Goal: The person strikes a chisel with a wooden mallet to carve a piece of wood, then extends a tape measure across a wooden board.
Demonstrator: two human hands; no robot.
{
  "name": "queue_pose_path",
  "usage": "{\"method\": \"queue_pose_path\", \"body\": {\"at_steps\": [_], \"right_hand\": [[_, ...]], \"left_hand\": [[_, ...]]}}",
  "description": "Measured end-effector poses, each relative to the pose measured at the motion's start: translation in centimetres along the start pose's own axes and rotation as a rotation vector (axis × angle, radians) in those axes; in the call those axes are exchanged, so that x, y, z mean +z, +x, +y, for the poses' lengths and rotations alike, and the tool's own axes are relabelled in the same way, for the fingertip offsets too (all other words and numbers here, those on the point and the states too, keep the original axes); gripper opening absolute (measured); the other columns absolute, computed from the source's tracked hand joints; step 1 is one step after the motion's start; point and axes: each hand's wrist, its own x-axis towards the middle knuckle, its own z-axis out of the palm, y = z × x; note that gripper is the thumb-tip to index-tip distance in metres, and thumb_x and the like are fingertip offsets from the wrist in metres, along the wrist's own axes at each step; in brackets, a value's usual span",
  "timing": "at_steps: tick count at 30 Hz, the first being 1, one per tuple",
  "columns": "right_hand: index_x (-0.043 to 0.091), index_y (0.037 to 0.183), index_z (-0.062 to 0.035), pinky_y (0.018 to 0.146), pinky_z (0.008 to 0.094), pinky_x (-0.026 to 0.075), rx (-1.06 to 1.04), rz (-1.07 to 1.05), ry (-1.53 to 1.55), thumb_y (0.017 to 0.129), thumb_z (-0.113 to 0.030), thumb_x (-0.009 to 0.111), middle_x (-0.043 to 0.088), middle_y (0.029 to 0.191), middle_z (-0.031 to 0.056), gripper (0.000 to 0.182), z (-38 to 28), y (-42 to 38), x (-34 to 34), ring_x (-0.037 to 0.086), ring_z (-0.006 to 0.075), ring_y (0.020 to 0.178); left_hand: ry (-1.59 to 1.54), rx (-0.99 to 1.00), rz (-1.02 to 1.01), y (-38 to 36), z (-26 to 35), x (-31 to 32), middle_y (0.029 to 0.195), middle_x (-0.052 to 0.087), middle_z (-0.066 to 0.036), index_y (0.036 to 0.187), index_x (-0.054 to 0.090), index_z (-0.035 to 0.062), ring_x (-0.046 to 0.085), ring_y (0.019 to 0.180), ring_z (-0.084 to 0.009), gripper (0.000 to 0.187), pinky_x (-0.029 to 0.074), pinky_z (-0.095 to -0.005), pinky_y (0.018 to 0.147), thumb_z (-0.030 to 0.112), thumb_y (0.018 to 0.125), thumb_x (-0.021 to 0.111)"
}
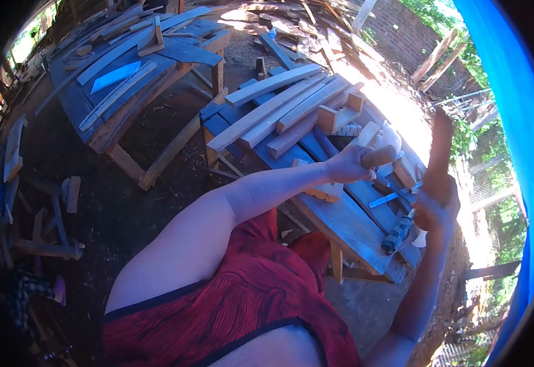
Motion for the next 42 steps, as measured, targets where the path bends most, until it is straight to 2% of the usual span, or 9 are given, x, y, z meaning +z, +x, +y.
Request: {"method": "queue_pose_path", "body": {"at_steps": [4,7,10,13,16,19,23,29,42], "right_hand": [[0.057,0.105,-0.0009,0.057,0.0286,0.048,-0.025,0.167,0.285,0.066,-0.028,0.070,0.060,0.077,0.0082,0.049,4.0,0.6,-0.2,0.058,0.0165,0.061],[0.057,0.108,-0.0002,0.055,0.0291,0.048,-0.131,-0.062,-0.377,0.067,-0.029,0.071,0.060,0.076,0.0078,0.052,6.0,0.2,1.2,0.058,0.0173,0.059],[0.055,0.106,0.0031,0.056,0.0284,0.048,-0.127,-0.143,-0.032,0.066,-0.015,0.070,0.062,0.082,0.0115,0.047,5.9,-0.3,2.6,0.058,0.0145,0.063],[0.054,0.107,0.0036,0.049,0.0276,0.046,0.138,-0.117,0.267,0.067,-0.012,0.071,0.060,0.075,0.0100,0.046,6.5,-0.8,4.4,0.056,0.0139,0.056],[0.053,0.104,0.0035,0.045,0.0258,0.044,0.219,-0.032,0.441,0.070,-0.012,0.072,0.058,0.067,0.0081,0.042,11.4,-0.8,7.2,0.054,0.0134,0.050],[0.053,0.100,0.0024,0.043,0.0269,0.043,0.353,-0.112,0.245,0.073,-0.012,0.071,0.054,0.060,0.0058,0.035,18.0,-0.7,9.3,0.052,0.0136,0.045],[0.054,0.095,0.0011,0.048,0.0274,0.043,0.378,-0.149,0.384,0.073,-0.012,0.071,0.056,0.067,0.0055,0.030,23.4,-1.8,11.5,0.053,0.0131,0.052],[0.056,0.094,0.0002,0.049,0.0296,0.045,0.372,-0.081,0.404,0.078,-0.019,0.067,0.057,0.075,0.0040,0.027,25.1,-1.5,11.9,0.055,0.0152,0.063],[0.054,0.107,0.0002,0.046,0.0377,0.049,0.547,-0.155,0.458,0.078,-0.028,0.063,0.058,0.085,0.0135,0.041,23.9,-1.7,11.4,0.060,0.0250,0.064]], "left_hand": [[0.028,0.005,-0.010,0.2,0.0,0.0,0.067,0.058,0.001,0.077,0.060,0.0030,0.052,0.065,-0.0059,0.012,0.045,-0.0260,0.061,0.009,0.073,0.070],[-0.048,-0.003,-0.016,0.1,-0.9,0.0,0.070,0.061,-0.001,0.087,0.065,0.0021,0.054,0.067,-0.0063,0.017,0.047,-0.0263,0.062,0.011,0.073,0.070],[-0.021,0.150,0.015,-0.3,0.4,-0.5,0.077,0.066,-0.004,0.100,0.067,0.0016,0.058,0.072,-0.0068,0.031,0.050,-0.0276,0.067,0.011,0.071,0.070],[0.170,0.107,0.042,-0.4,-1.4,-0.8,0.081,0.068,-0.005,0.102,0.066,0.0015,0.057,0.074,-0.0062,0.032,0.050,-0.0281,0.069,0.009,0.071,0.070],[0.193,0.155,0.101,-0.9,-1.7,-0.8,0.078,0.066,-0.003,0.102,0.065,0.0010,0.056,0.073,-0.0056,0.031,0.049,-0.0280,0.067,0.007,0.071,0.069],[0.099,0.120,0.119,-1.0,-0.7,-1.8,0.072,0.062,-0.002,0.093,0.065,0.0006,0.053,0.072,-0.0056,0.021,0.047,-0.0278,0.065,0.007,0.073,0.068],[-0.137,-0.062,0.297,-1.3,0.0,-3.9,0.058,0.053,-0.001,0.071,0.056,0.0042,0.052,0.050,-0.0067,0.012,0.041,-0.0230,0.046,0.007,0.073,0.067],[-0.244,-0.068,0.351,-1.2,-0.5,-4.4,0.053,0.050,-0.001,0.068,0.052,0.0059,0.048,0.041,-0.0093,0.014,0.038,-0.0243,0.041,0.005,0.070,0.065],[-0.142,0.000,0.263,-1.7,1.6,-2.8,0.061,0.052,0.001,0.068,0.054,0.0048,0.051,0.056,-0.0084,0.013,0.042,-0.0256,0.052,0.002,0.066,0.067]]}}
